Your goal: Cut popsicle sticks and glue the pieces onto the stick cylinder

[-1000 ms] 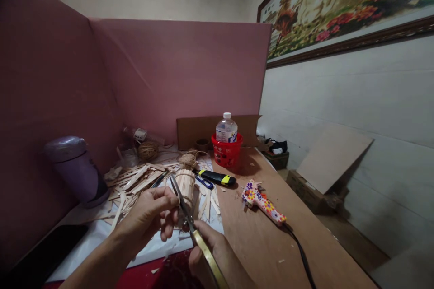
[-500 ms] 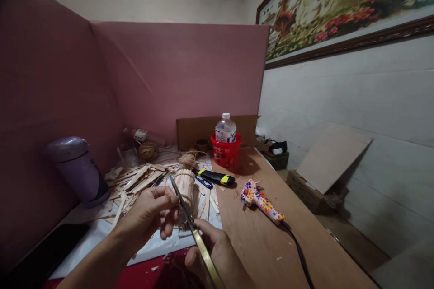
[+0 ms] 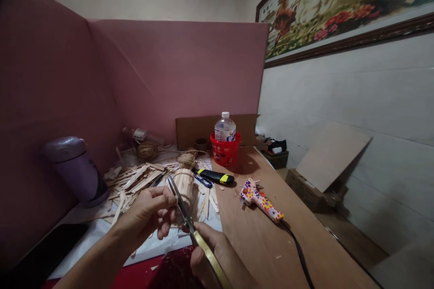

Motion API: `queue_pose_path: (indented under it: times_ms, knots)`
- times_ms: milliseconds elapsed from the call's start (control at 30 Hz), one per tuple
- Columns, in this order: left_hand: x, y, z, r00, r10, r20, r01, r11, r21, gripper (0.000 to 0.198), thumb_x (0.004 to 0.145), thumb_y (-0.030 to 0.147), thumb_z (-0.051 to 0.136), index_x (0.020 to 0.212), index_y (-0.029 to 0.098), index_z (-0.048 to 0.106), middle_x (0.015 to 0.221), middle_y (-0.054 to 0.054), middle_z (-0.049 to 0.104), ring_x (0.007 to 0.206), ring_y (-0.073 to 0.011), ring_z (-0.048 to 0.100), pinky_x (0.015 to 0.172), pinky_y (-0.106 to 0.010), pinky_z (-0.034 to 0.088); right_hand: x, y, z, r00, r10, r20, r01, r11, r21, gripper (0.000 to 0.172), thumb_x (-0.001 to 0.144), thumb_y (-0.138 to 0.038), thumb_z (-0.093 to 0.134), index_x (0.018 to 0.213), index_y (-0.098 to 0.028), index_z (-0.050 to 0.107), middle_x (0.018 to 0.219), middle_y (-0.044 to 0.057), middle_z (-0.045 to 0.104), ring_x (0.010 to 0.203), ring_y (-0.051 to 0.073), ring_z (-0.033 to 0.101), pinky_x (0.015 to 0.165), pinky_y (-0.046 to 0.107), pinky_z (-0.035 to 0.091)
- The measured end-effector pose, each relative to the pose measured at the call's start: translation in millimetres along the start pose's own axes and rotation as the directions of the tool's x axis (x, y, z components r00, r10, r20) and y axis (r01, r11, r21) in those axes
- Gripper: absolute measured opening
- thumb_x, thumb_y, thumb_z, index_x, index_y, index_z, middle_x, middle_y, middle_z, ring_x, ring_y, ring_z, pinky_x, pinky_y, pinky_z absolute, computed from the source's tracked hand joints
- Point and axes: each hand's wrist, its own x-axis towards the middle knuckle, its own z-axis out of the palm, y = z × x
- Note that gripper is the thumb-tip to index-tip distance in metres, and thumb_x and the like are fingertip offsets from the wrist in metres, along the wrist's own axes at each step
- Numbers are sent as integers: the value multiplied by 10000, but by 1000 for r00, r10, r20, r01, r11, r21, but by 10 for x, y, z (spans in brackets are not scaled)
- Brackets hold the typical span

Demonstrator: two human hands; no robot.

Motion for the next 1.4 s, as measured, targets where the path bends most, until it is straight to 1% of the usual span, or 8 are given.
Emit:
queue_pose_path:
  times_ms: [233,333,567,667,1067,1233,1300,1400]
  knots:
    - [-17,35,-5,1000,-6,8,6,1000,16,175,660,190,630,532,132,526,453,-46,615,285,-118,529,260,-165,354,23,-111,17,999,-35,26,36,998,-45,821,613,-868,375,975,-147,529,542,-75,328,452,60,252,409,203,199]
    - [-20,50,5,1000,-15,2,15,999,33,155,651,173,620,532,133,529,461,-50,619,292,-120,537,265,-165,363,27,-123,48,998,-68,-13,68,997,-46,811,641,-851,387,977,-130,545,577,-69,306,488,62,218,429,206,191]
    - [-16,50,34,1000,-10,-20,11,999,31,145,636,155,602,521,141,514,453,-52,618,289,-124,534,262,-171,367,-1,-77,100,998,-5,-58,8,999,47,791,613,-840,456,982,-145,544,552,-72,324,469,61,256,424,200,205]
    - [-12,47,37,1000,-8,-11,8,1000,30,137,636,157,607,528,140,525,460,-53,621,298,-128,542,265,-174,371,4,-78,106,997,28,-74,-25,998,51,792,580,-835,499,973,-149,543,528,-86,306,450,54,223,420,204,177]
    - [-13,34,126,999,0,-39,2,999,45,165,628,182,643,520,134,528,457,-41,613,301,-117,532,290,-180,385,65,-11,143,991,-57,-123,72,990,118,780,570,-819,537,967,-149,590,564,-44,364,502,81,295,453,207,263]
    - [-5,22,104,1000,-7,-6,7,999,45,197,648,211,659,523,132,531,469,-44,619,302,-115,534,289,-176,375,90,67,150,982,-85,-170,110,983,148,744,563,-775,604,945,-137,625,631,-17,439,527,80,320,469,204,292]
    - [-8,37,89,1000,-7,14,6,999,39,208,656,236,677,544,130,539,479,-41,622,304,-114,536,290,-176,378,69,58,116,981,-68,-183,94,986,137,748,581,-767,600,965,-125,622,605,-29,431,495,65,296,447,197,271]
    - [-23,43,69,999,-12,42,11,1000,24,225,682,271,686,578,128,547,497,-40,628,319,-111,547,303,-173,392,28,8,16,961,31,-276,-3,995,101,739,573,-726,648,994,-121,594,584,-36,469,461,60,324,428,193,274]
